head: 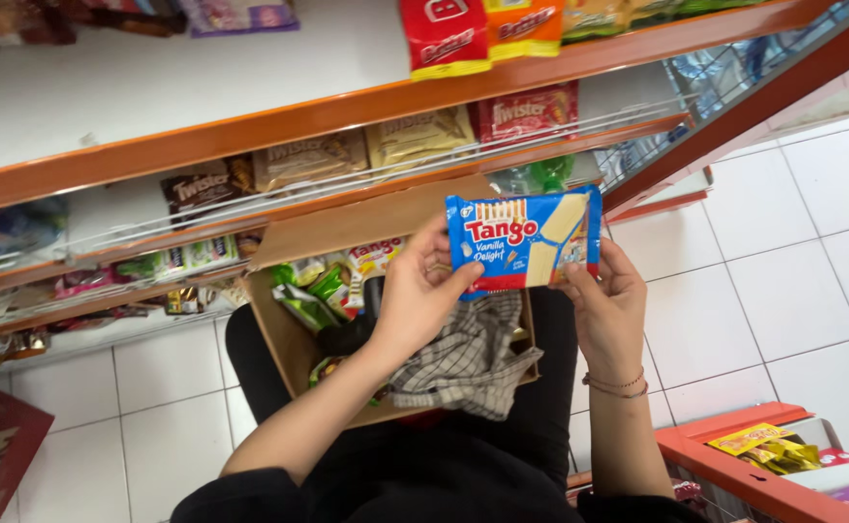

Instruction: The person sits on the floor in a store aisle and restocks snack items onto a shelf. They pick up various packaged snacks from a cardboard box, wipe them with a cloth, scan the barcodes with a handheld scanner, and place them on the shelf.

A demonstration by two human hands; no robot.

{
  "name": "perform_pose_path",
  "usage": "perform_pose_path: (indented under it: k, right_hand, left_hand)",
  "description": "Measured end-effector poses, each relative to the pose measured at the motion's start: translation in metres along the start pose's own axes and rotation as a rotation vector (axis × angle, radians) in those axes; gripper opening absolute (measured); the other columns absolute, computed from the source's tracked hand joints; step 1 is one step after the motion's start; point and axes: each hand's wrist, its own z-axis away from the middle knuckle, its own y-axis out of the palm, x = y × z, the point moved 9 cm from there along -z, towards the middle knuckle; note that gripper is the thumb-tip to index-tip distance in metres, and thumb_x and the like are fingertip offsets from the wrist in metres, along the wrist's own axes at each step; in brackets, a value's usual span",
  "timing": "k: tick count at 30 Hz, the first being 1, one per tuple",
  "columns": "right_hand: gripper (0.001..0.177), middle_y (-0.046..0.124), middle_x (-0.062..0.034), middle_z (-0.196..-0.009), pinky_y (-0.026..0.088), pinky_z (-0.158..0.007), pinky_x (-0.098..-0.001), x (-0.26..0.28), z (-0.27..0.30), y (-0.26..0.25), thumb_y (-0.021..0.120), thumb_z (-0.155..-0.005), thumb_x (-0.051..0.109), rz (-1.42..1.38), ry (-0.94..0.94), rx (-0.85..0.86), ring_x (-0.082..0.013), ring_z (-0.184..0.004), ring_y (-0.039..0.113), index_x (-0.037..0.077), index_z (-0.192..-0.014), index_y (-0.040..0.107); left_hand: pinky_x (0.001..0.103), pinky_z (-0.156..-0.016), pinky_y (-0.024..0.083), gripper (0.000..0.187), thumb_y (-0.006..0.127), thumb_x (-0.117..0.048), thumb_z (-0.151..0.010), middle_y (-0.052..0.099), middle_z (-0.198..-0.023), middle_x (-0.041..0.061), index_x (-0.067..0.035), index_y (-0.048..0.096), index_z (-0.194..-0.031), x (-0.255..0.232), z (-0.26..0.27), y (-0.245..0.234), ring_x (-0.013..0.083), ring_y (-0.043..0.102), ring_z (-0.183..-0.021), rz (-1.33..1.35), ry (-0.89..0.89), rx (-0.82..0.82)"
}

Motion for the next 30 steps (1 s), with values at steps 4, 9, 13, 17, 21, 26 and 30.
perform_pose_path:
  k: [4, 9, 13, 17, 21, 26, 30]
  right_hand:
    - [0.031, 0.071, -0.011, -0.113, 0.062, -0.086, -0.0321, 0.002, -0.023, -0.032, 0.06, -0.1, -0.003, -0.017, -0.034, -0.087, -0.015, -0.096, 0.071, -0.007, -0.13, 0.058]
    - [0.024, 0.069, -0.0091, -0.099, 0.064, -0.08, -0.0309, -0.008, -0.067, -0.09, 0.064, -0.104, 0.004, -0.069, -0.047, -0.316, -0.0137, -0.088, 0.07, -0.007, -0.125, 0.062]
    - [0.025, 0.07, -0.0094, -0.093, 0.063, -0.071, -0.0289, -0.021, -0.107, -0.125, 0.069, -0.102, 0.008, -0.058, -0.056, -0.452, -0.0136, -0.082, 0.07, -0.008, -0.12, 0.063]
    - [0.026, 0.073, -0.0115, -0.096, 0.061, -0.067, -0.0273, -0.029, -0.142, -0.144, 0.071, -0.098, 0.008, -0.086, -0.095, -0.483, -0.014, -0.079, 0.071, -0.006, -0.118, 0.061]
    - [0.021, 0.073, -0.013, -0.095, 0.062, -0.064, -0.0285, -0.04, -0.171, -0.159, 0.072, -0.097, 0.008, -0.104, -0.111, -0.531, -0.0158, -0.076, 0.071, -0.003, -0.111, 0.059]
    - [0.022, 0.073, -0.0137, -0.095, 0.064, -0.064, -0.0313, -0.044, -0.199, -0.169, 0.074, -0.097, 0.007, -0.103, -0.159, -0.548, -0.0176, -0.075, 0.072, 0.0, -0.106, 0.056]
    - [0.022, 0.07, -0.0111, -0.095, 0.065, -0.067, -0.0315, -0.04, -0.212, -0.17, 0.073, -0.098, 0.009, -0.088, -0.176, -0.521, -0.0169, -0.076, 0.072, -0.001, -0.11, 0.058]
  left_hand:
    - [0.022, -0.075, 0.059, 0.048, 0.075, 0.003, -0.082, 0.067, -0.098, 0.004, -0.005, 0.048, -0.121, -0.003, -0.028, 0.028, 0.0092, 0.069, -0.089, 0.006, 0.042, -0.021]
    - [0.037, -0.085, 0.056, 0.036, 0.078, 0.002, -0.078, 0.062, -0.111, 0.015, 0.0, 0.065, -0.112, -0.011, -0.055, 0.085, 0.0277, 0.066, -0.099, -0.608, 0.284, 0.208]
    - [0.043, -0.094, 0.053, 0.039, 0.065, 0.004, -0.077, 0.061, -0.122, 0.02, 0.001, 0.066, -0.116, -0.008, -0.071, 0.132, 0.0371, 0.059, -0.119, -1.122, 0.701, 0.281]
    - [0.042, -0.096, 0.053, 0.031, 0.063, -0.008, -0.088, 0.061, -0.127, 0.018, 0.005, 0.069, -0.115, 0.029, -0.099, 0.177, 0.0321, 0.059, -0.118, -1.471, 0.845, 0.4]
    - [0.042, -0.099, 0.051, 0.043, 0.061, -0.011, -0.085, 0.057, -0.14, 0.019, 0.008, 0.07, -0.122, 0.05, -0.121, 0.204, 0.032, 0.058, -0.123, -1.644, 0.926, 0.338]
    - [0.044, -0.108, 0.049, 0.04, 0.061, -0.013, -0.085, 0.053, -0.146, 0.021, 0.011, 0.068, -0.117, 0.073, -0.143, 0.221, 0.0371, 0.055, -0.129, -1.756, 0.904, 0.374]
    - [0.039, -0.111, 0.047, 0.046, 0.061, -0.012, -0.087, 0.051, -0.147, 0.023, 0.014, 0.066, -0.124, 0.075, -0.158, 0.222, 0.0375, 0.054, -0.132, -1.736, 0.915, 0.32]
